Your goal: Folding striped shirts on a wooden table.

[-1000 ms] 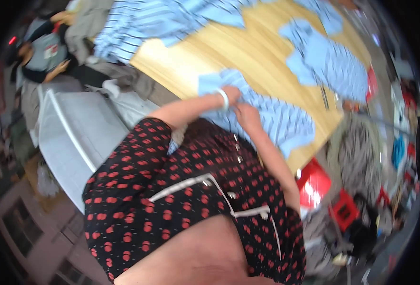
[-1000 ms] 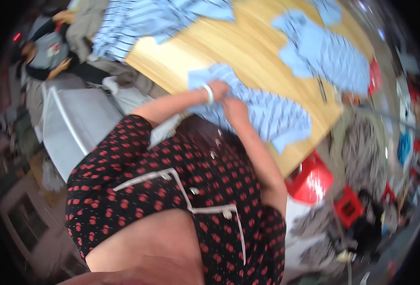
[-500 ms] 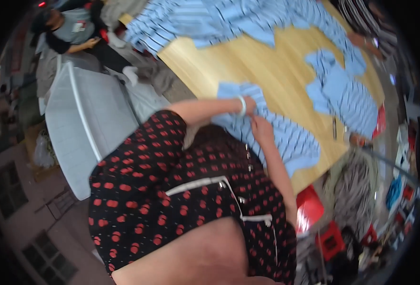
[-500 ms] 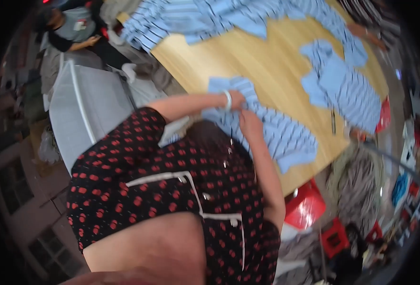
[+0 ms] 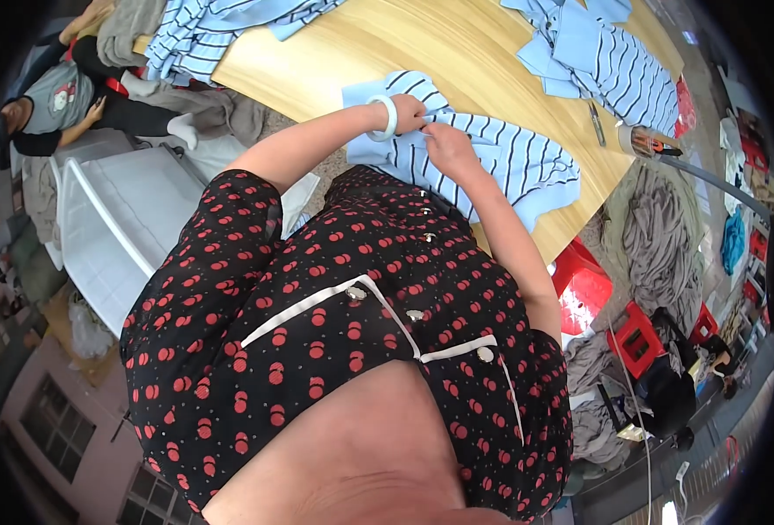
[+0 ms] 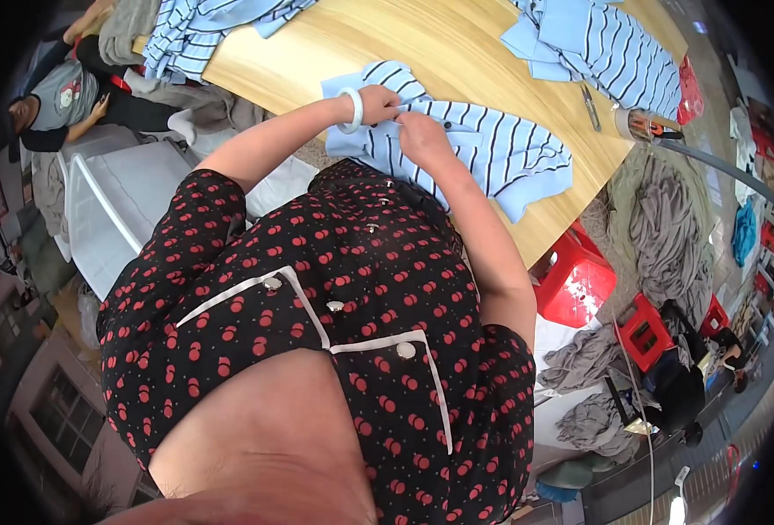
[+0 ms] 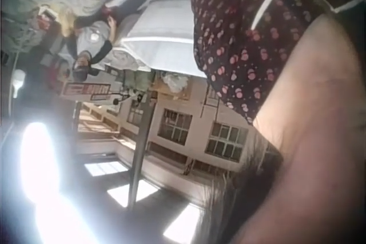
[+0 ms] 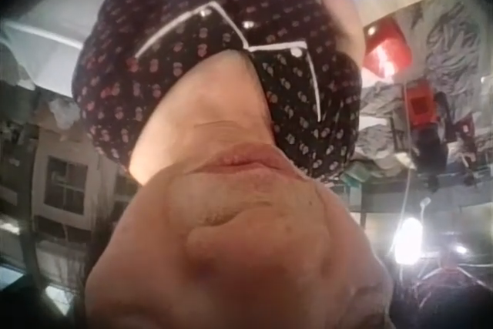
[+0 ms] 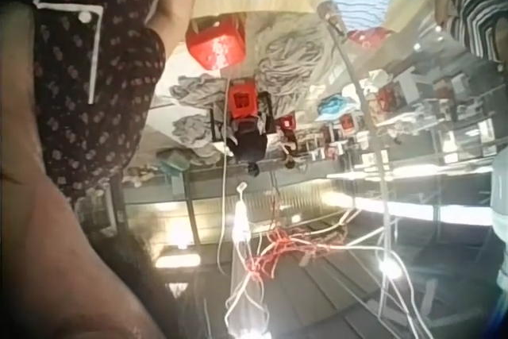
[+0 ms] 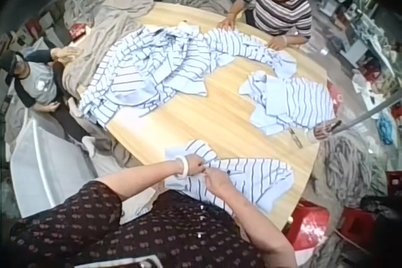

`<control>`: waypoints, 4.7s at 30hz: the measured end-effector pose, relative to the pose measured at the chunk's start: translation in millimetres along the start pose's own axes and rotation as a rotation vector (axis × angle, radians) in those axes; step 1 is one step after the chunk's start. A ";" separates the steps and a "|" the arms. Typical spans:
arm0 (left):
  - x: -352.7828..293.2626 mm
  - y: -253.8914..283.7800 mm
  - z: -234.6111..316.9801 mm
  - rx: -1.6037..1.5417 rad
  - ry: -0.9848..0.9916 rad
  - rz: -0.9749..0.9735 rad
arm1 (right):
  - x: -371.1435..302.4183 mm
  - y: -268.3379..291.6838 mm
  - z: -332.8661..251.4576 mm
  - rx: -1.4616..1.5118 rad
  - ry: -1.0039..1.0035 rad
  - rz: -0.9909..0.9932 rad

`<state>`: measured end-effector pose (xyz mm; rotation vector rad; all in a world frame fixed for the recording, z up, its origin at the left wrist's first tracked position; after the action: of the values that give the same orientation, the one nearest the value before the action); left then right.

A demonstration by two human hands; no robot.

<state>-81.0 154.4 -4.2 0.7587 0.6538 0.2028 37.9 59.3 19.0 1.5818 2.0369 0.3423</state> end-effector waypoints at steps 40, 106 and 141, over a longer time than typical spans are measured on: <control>-11.8 -30.9 23.8 0.024 0.063 0.353 | -4.5 -4.6 -3.9 -0.133 0.106 0.341; 29.8 -8.4 27.7 0.099 -0.022 -0.066 | -15.5 12.4 27.1 -0.121 0.085 0.143; 18.2 -7.5 35.2 -0.059 -0.037 -0.083 | -18.1 16.5 22.7 -0.164 0.124 0.354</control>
<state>-45.5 136.2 1.0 0.6758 0.6407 0.1312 67.0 44.0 13.2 1.8522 1.7566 0.7356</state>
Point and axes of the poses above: each hand's wrist, its own x-axis towards the middle knuckle, its own y-axis out of the back of the hand, z = x × y, the point moved 1 cm from there along x, towards the middle knuckle, and after that the axes turned 11 degrees about x, right-handed, at the moved point
